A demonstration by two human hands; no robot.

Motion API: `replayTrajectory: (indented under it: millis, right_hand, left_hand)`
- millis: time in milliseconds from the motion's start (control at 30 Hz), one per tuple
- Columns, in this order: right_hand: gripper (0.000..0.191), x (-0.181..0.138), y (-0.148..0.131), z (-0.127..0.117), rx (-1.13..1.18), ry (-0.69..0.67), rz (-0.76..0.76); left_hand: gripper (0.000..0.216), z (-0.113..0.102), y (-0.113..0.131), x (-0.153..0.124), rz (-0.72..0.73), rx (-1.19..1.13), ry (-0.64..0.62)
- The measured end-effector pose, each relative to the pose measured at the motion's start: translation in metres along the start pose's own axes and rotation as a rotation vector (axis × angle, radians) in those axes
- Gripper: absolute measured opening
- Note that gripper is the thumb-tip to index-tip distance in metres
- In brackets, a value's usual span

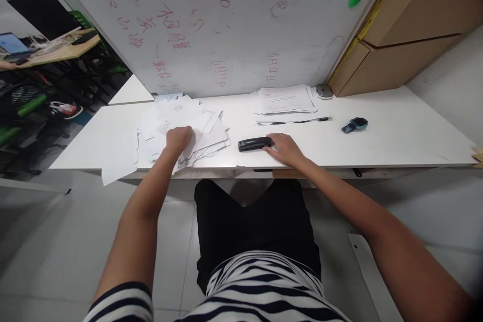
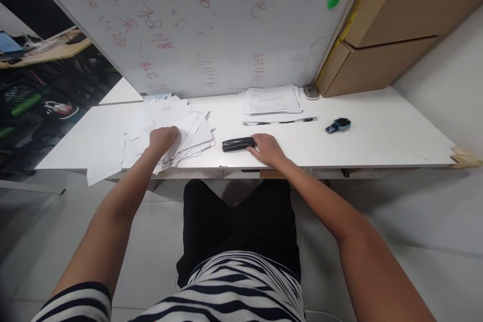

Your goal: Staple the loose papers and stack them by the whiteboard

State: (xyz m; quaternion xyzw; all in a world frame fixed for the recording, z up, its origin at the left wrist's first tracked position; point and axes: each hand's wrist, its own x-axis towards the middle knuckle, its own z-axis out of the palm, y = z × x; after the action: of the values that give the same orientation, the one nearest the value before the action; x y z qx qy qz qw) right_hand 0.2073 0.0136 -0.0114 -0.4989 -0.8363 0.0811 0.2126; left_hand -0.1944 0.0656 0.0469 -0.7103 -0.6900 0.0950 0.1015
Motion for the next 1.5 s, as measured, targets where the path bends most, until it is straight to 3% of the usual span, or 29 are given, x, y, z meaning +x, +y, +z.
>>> replayTrajectory:
  millis: [400,567,633,733,833,1133,1367,1500]
  right_hand:
    - [0.050,-0.002,-0.001,0.001,-0.007,-0.003,0.003]
    - [0.049,-0.001,0.000,0.001,-0.006,0.007,-0.009]
    - [0.048,-0.001,0.000,0.000,-0.003,0.006,-0.009]
    - [0.048,-0.001,0.000,0.000,0.001,0.004,-0.008]
    - [0.047,-0.001,-0.001,0.000,0.007,0.007,-0.005]
    - [0.048,-0.001,-0.001,0.000,-0.002,0.014,-0.007]
    - [0.046,0.001,0.002,-0.001,0.010,0.012,-0.001]
    - [0.046,0.001,0.001,-0.001,0.024,0.012,0.004]
  left_hand:
    - [0.043,-0.005,0.000,0.010,-0.035,-0.009,-0.047]
    - [0.046,-0.007,-0.010,0.014,0.103,-0.011,0.084]
    - [0.046,-0.008,-0.012,0.017,0.141,0.000,0.049]
    - [0.049,-0.012,-0.010,0.022,0.100,-0.045,-0.086]
    - [0.051,-0.015,-0.007,0.025,0.065,-0.035,-0.126]
    - [0.049,-0.013,0.000,0.028,-0.005,-0.032,-0.042]
    - [0.053,-0.026,-0.027,0.024,-0.076,-0.060,0.188]
    - [0.039,-0.021,-0.052,0.012,0.104,0.022,0.117]
